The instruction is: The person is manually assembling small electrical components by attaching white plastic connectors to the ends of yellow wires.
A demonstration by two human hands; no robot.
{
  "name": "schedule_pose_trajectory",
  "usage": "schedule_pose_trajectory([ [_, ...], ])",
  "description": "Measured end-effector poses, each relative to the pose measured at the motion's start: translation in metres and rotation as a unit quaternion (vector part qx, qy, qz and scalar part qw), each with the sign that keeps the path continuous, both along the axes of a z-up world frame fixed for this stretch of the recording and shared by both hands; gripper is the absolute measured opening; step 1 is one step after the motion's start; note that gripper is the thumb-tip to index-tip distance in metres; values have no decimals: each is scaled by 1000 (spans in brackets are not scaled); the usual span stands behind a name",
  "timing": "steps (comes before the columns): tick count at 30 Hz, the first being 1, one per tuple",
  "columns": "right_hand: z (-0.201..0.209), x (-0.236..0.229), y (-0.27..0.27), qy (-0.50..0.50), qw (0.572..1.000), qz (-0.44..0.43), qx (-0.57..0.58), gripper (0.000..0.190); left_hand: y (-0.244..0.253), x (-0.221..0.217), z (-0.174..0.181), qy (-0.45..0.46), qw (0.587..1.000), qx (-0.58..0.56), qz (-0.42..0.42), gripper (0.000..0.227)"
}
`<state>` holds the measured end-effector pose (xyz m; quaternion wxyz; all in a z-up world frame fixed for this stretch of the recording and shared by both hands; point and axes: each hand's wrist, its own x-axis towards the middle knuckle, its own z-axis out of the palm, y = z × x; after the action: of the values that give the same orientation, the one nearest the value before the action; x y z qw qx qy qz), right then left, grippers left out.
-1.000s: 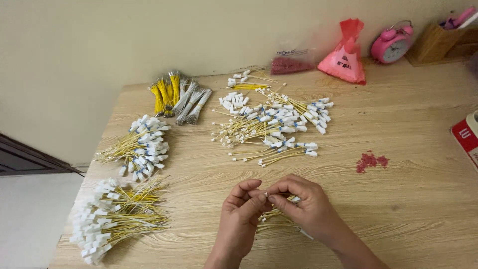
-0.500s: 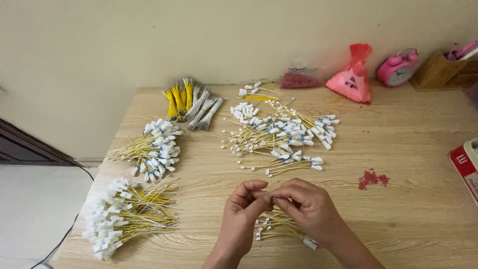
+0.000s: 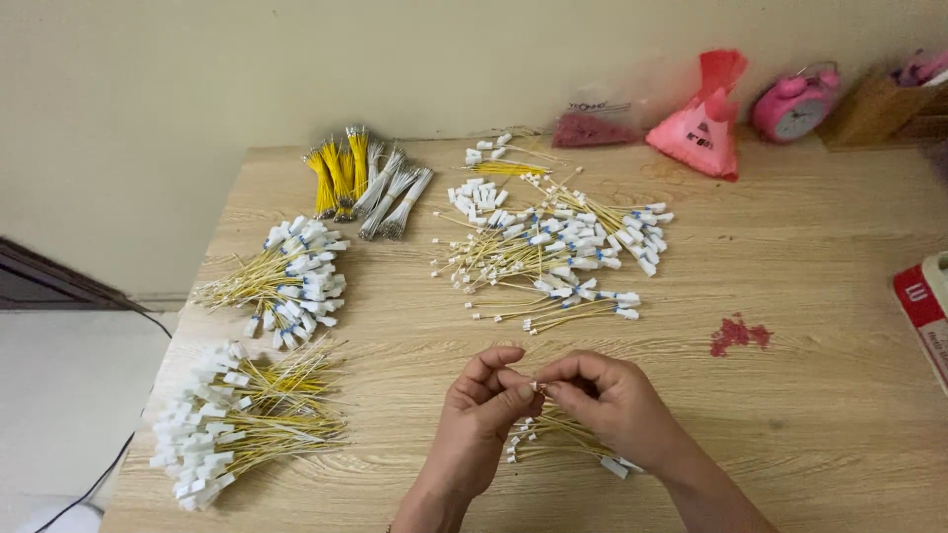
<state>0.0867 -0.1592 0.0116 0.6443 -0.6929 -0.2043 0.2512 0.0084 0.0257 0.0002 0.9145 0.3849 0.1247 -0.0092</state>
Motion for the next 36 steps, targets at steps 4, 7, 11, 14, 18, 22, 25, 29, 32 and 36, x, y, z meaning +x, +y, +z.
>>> schedule_pose_trajectory([
  [4,4,-6,9,-15,998,-44,-46,11,1,-7,-5,-2,998,70,2,37],
  [7,11,-12,13,-64,994,-32,-79,14,-4,-16,-10,15,988,152,11,29],
  [11,9,-18,19,-179,974,-7,-141,14,-3,-21,-29,62,982,174,31,23],
  [14,7,-16,23,-206,960,15,-187,15,5,-23,-46,90,977,192,36,23],
  [18,-10,0,3,-225,964,20,-142,16,20,-19,-45,81,918,388,26,16],
  [22,-10,37,-63,-130,949,-190,-214,21,44,-6,-29,6,807,591,8,12],
  [25,-16,46,-116,-45,888,-301,-344,25,40,22,-21,-39,719,694,23,12],
  [29,-30,40,-144,-58,834,-367,-409,25,22,66,-21,-2,689,725,4,16],
  [32,-50,38,-150,-133,833,-363,-396,23,12,83,-25,-13,657,754,-8,18],
  [36,-54,40,-140,-245,815,-324,-413,21,6,93,-29,-39,614,789,6,19],
])
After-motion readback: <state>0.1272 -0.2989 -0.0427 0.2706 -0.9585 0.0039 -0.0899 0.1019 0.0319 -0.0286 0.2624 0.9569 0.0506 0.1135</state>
